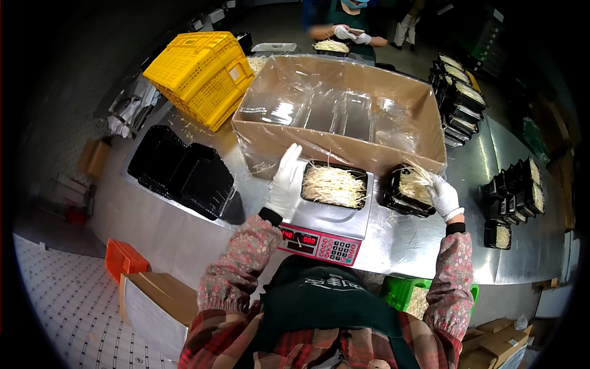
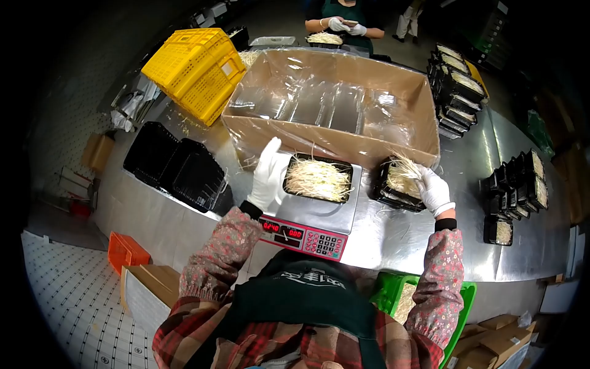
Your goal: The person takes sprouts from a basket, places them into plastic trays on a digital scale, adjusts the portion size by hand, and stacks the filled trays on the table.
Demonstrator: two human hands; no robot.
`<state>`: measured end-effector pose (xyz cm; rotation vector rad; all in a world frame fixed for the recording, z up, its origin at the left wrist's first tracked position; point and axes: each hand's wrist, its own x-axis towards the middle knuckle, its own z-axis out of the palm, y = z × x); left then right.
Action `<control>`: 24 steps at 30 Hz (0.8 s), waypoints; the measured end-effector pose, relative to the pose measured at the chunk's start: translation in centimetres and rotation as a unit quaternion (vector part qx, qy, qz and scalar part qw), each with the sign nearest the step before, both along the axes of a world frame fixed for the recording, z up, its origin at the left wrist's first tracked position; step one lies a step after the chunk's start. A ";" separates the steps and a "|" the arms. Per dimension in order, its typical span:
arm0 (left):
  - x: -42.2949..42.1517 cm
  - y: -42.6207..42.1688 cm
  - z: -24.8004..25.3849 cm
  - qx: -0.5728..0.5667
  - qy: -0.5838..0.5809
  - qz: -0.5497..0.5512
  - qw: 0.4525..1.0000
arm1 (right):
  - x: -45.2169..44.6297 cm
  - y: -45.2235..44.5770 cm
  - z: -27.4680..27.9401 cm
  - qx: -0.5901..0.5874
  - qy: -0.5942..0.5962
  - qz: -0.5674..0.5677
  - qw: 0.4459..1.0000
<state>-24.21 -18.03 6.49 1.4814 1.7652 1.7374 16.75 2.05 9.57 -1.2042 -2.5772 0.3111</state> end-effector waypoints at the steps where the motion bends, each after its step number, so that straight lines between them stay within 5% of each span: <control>1: -0.5 -0.2 0.7 -0.005 -0.033 -0.003 0.999 | 0.3 0.2 -1.0 -0.025 -0.022 0.008 0.999; 4: -3.2 0.3 0.3 -0.061 -0.128 -0.003 0.990 | 1.5 1.3 -2.0 -0.066 -0.091 -0.020 0.993; 6: -5.7 2.4 -2.2 -0.150 -0.132 0.012 0.980 | 1.1 1.0 -0.6 0.019 -0.063 0.003 0.998; 9: -2.6 4.5 0.1 -0.235 0.046 0.045 0.970 | -4.2 -1.1 3.3 0.020 0.014 0.042 0.999; 11: 0.8 4.7 1.5 -0.292 0.182 -0.067 0.937 | -8.7 -3.6 3.5 0.008 0.075 0.102 0.992; 13: 3.1 3.8 -4.5 -0.088 0.426 -0.139 0.890 | -12.2 -5.5 2.8 -0.017 0.025 0.169 0.985; 15: 3.9 2.6 -3.0 -0.145 0.440 -0.219 0.859 | -14.0 -6.2 0.8 -0.053 -0.038 0.160 0.985; 19: 2.9 4.0 -2.0 -0.177 0.361 -0.224 0.888 | -15.3 -6.3 -1.5 -0.044 -0.037 0.169 0.984; 24: 3.7 4.6 -2.5 -0.154 0.427 -0.161 0.876 | -16.6 -7.2 -2.2 -0.023 -0.081 0.111 0.990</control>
